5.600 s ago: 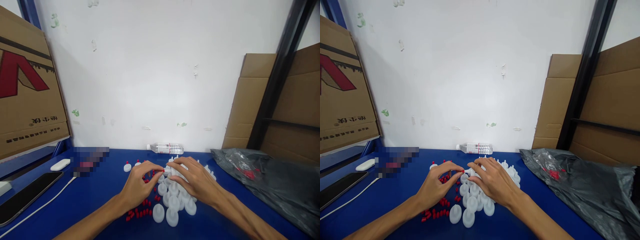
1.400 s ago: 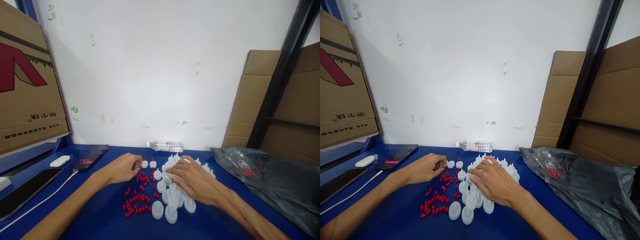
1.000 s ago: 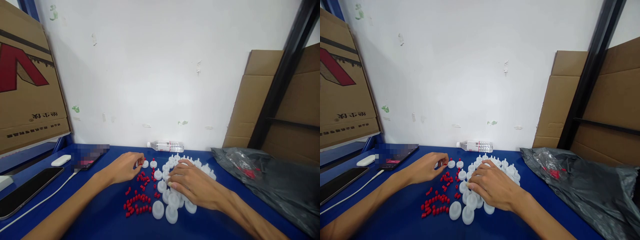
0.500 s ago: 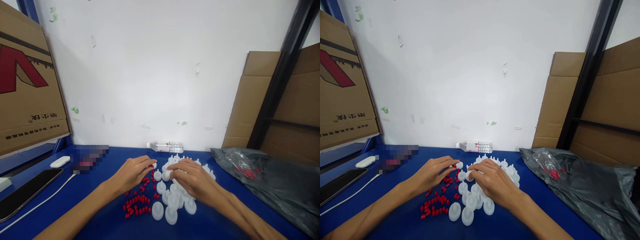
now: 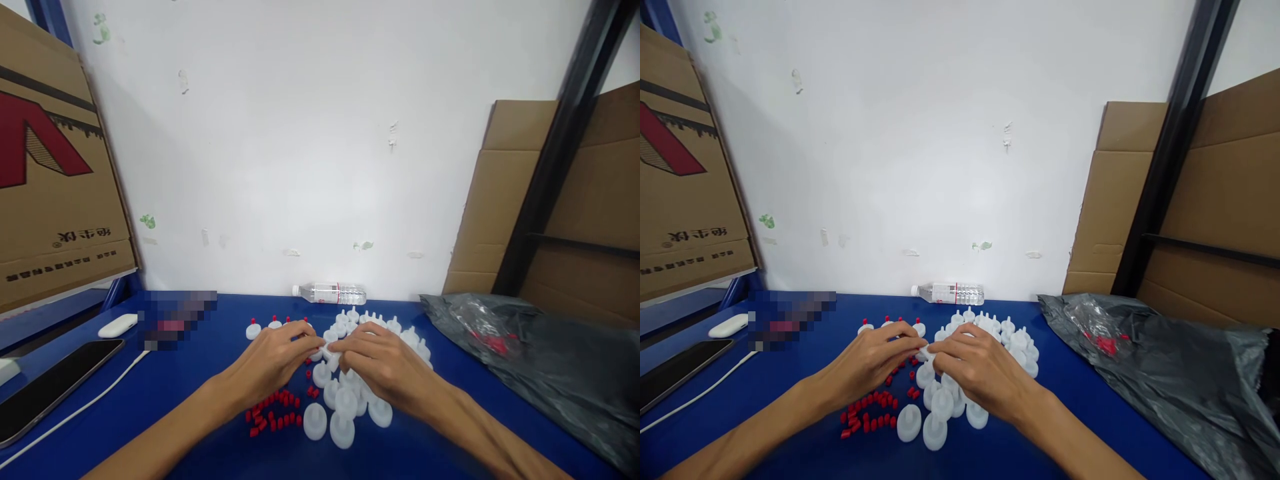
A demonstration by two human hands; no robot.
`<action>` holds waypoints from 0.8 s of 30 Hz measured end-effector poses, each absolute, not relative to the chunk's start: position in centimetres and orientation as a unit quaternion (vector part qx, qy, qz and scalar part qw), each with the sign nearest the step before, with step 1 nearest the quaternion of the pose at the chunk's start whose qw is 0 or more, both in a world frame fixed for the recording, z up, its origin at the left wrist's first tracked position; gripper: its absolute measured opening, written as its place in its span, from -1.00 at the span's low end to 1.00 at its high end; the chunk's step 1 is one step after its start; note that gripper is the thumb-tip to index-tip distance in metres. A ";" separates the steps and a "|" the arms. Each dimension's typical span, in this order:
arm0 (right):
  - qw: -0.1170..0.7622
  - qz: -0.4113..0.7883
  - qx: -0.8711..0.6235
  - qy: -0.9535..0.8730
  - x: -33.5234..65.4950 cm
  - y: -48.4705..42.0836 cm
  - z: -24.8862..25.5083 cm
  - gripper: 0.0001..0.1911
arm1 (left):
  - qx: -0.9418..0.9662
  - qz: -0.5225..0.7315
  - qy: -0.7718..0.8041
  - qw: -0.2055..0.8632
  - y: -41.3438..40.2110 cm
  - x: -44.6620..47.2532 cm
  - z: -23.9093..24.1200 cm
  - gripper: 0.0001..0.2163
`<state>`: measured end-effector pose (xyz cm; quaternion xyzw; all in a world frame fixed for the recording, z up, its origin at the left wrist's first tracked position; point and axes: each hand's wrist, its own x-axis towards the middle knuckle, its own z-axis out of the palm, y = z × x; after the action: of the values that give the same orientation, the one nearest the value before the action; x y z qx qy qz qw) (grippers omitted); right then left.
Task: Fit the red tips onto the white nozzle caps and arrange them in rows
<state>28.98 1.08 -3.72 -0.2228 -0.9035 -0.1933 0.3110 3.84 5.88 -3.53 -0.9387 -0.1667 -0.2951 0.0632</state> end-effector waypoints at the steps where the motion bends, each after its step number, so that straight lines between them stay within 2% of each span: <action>1: 0.312 -0.192 -0.221 -0.904 29.0 1.1 -3.8 -0.62 | -0.939 -0.296 -0.164 0.060 5.8 3.9 -3.6 -0.76; 6: 0.327 -0.175 -0.275 -0.887 28.9 0.7 -3.7 -0.71 | -0.930 -0.323 -0.174 0.025 5.6 4.3 -3.8 -0.83; 9: 0.353 -0.111 -0.322 -0.871 28.5 -0.1 -3.2 -0.79 | -0.913 -0.363 -0.186 0.019 5.5 4.4 -3.8 -0.87; 14: 0.363 -0.048 -0.340 -0.866 28.0 -0.9 -3.2 -0.55 | -0.897 -0.402 -0.183 0.012 5.4 4.4 -3.6 -0.87; 24: 0.405 -0.112 -0.278 -0.864 27.7 0.0 -4.2 -0.51 | -0.918 -0.350 -0.187 0.008 4.8 4.6 -3.2 -0.80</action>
<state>27.69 -0.02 -4.19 -0.2778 -0.8638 -0.1120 0.4051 4.62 4.76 -3.16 -0.9178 -0.1873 -0.3499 0.0083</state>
